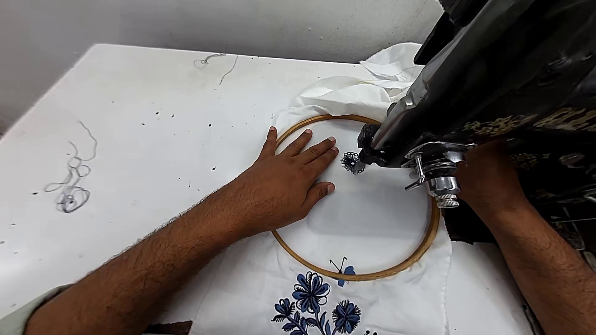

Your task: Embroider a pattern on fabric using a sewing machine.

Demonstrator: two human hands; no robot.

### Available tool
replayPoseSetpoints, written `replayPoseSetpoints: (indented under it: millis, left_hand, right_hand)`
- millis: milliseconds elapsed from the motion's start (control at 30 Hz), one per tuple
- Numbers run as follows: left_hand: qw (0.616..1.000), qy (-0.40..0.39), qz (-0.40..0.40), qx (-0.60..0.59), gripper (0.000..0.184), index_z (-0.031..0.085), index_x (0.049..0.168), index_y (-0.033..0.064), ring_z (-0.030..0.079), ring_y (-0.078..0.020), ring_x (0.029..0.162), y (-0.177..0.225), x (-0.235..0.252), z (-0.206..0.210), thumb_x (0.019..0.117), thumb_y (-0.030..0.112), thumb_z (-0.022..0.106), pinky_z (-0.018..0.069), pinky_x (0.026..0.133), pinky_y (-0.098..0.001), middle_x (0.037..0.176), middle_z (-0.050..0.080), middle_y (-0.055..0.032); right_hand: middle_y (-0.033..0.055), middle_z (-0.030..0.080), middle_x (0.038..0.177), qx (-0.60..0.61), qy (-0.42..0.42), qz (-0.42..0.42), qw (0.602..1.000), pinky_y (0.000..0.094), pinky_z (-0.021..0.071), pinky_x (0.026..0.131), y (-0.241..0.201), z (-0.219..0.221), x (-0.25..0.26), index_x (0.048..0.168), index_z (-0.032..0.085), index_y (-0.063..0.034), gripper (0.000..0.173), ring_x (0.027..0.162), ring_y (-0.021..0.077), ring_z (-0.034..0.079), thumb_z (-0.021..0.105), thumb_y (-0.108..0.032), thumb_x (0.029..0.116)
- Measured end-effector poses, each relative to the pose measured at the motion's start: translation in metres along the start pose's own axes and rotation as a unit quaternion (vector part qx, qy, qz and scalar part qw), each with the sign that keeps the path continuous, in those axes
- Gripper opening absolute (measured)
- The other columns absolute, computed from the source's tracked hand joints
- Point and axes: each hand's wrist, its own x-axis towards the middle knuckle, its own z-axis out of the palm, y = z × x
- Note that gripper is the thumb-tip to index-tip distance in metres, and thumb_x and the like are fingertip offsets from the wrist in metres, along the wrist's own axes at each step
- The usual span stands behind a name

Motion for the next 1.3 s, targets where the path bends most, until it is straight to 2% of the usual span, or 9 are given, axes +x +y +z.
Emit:
replayPoseSetpoints:
  millis: [167, 300, 433, 567, 733, 867, 1000, 1133, 1300]
  left_hand:
    - [1.000, -0.014, -0.007, -0.001, 0.065, 0.036, 0.162, 0.0221, 0.021, -0.0275, 0.158, -0.003, -0.003, -0.004, 0.1077, 0.055, 0.025, 0.0090, 0.117, -0.0776, 0.169, 0.028, 0.0058]
    - [1.000, -0.002, -0.008, 0.002, 0.065, 0.036, 0.162, 0.0215, 0.021, -0.0279, 0.158, -0.003, 0.000, -0.001, 0.1079, 0.055, 0.023, 0.0081, 0.117, -0.0778, 0.169, 0.029, 0.0054]
    - [1.000, -0.008, -0.001, 0.003, 0.064, 0.034, 0.162, 0.0205, 0.020, -0.0286, 0.158, 0.000, 0.000, 0.000, 0.1083, 0.053, 0.023, 0.0073, 0.118, -0.0774, 0.170, 0.028, 0.0049]
    - [1.000, -0.025, -0.011, -0.001, 0.065, 0.034, 0.163, 0.0227, 0.019, -0.0274, 0.158, -0.003, -0.001, -0.005, 0.1076, 0.056, 0.024, 0.0072, 0.117, -0.0777, 0.170, 0.026, 0.0064]
    - [1.000, 0.004, 0.000, -0.002, 0.063, 0.037, 0.162, 0.0209, 0.022, -0.0281, 0.158, -0.002, 0.001, 0.001, 0.1084, 0.052, 0.024, 0.0078, 0.117, -0.0779, 0.169, 0.030, 0.0051]
    - [1.000, -0.014, -0.001, -0.004, 0.064, 0.035, 0.162, 0.0219, 0.021, -0.0279, 0.158, -0.003, -0.001, -0.003, 0.1080, 0.054, 0.025, 0.0084, 0.117, -0.0779, 0.170, 0.028, 0.0055]
    - [1.000, -0.011, -0.009, -0.004, 0.064, 0.036, 0.162, 0.0224, 0.021, -0.0275, 0.158, -0.005, 0.000, -0.003, 0.1078, 0.054, 0.025, 0.0082, 0.117, -0.0774, 0.169, 0.029, 0.0059]
    - [1.000, 0.004, 0.002, -0.003, 0.063, 0.037, 0.161, 0.0211, 0.022, -0.0282, 0.158, -0.002, 0.002, 0.001, 0.1084, 0.052, 0.024, 0.0073, 0.117, -0.0776, 0.169, 0.030, 0.0051]
    - [1.000, -0.017, -0.002, -0.011, 0.064, 0.036, 0.162, 0.0224, 0.021, -0.0283, 0.158, -0.005, -0.002, -0.004, 0.1076, 0.054, 0.025, 0.0084, 0.117, -0.0782, 0.169, 0.029, 0.0056]
  right_hand:
    - [0.0113, 0.062, 0.090, 0.020, 0.000, 0.030, 0.999, 0.0405, 0.0460, 0.074, -0.003, 0.004, -0.003, 0.099, 0.064, 0.0004, 0.024, 0.083, 0.0152, 0.058, 0.066, -0.022, 0.0906]
    - [0.0050, 0.060, 0.089, 0.024, 0.010, -0.006, 1.000, 0.0279, 0.0462, 0.077, 0.003, 0.005, 0.000, 0.099, 0.064, -0.0043, 0.025, 0.084, 0.0048, 0.057, 0.067, -0.028, 0.0910]
    - [0.0026, 0.055, 0.081, -0.002, 0.001, 0.011, 1.000, 0.0266, 0.0423, 0.069, -0.003, 0.000, -0.001, 0.090, 0.061, -0.0042, 0.021, 0.074, 0.0045, 0.051, 0.065, -0.025, 0.0937]
    - [0.0121, 0.063, 0.089, 0.021, 0.005, 0.011, 1.000, 0.0432, 0.0476, 0.074, 0.002, 0.006, -0.002, 0.097, 0.065, -0.0017, 0.021, 0.083, 0.0179, 0.060, 0.065, -0.022, 0.0912]
    - [0.0057, 0.059, 0.086, 0.004, -0.004, 0.002, 1.000, 0.0295, 0.0445, 0.074, -0.002, 0.000, 0.000, 0.095, 0.063, -0.0028, 0.021, 0.080, 0.0068, 0.055, 0.066, -0.023, 0.0934]
    - [0.0028, 0.057, 0.082, 0.006, -0.002, 0.021, 1.000, 0.0281, 0.0441, 0.070, -0.003, 0.002, -0.002, 0.091, 0.063, -0.0052, 0.016, 0.075, 0.0050, 0.053, 0.067, -0.020, 0.0929]
    - [0.0082, 0.060, 0.088, 0.020, -0.001, 0.015, 1.000, 0.0352, 0.0455, 0.075, -0.003, 0.003, -0.001, 0.097, 0.064, -0.0024, 0.019, 0.083, 0.0109, 0.057, 0.067, -0.020, 0.0913]
    - [0.0043, 0.057, 0.084, 0.002, -0.008, 0.016, 1.000, 0.0300, 0.0434, 0.072, -0.003, -0.002, 0.000, 0.094, 0.062, -0.0036, 0.023, 0.078, 0.0062, 0.053, 0.067, -0.026, 0.0940]
    - [0.0078, 0.058, 0.084, 0.004, 0.001, 0.022, 1.000, 0.0339, 0.0439, 0.071, -0.007, 0.001, -0.003, 0.093, 0.062, -0.0008, 0.018, 0.077, 0.0108, 0.054, 0.066, -0.018, 0.0917]
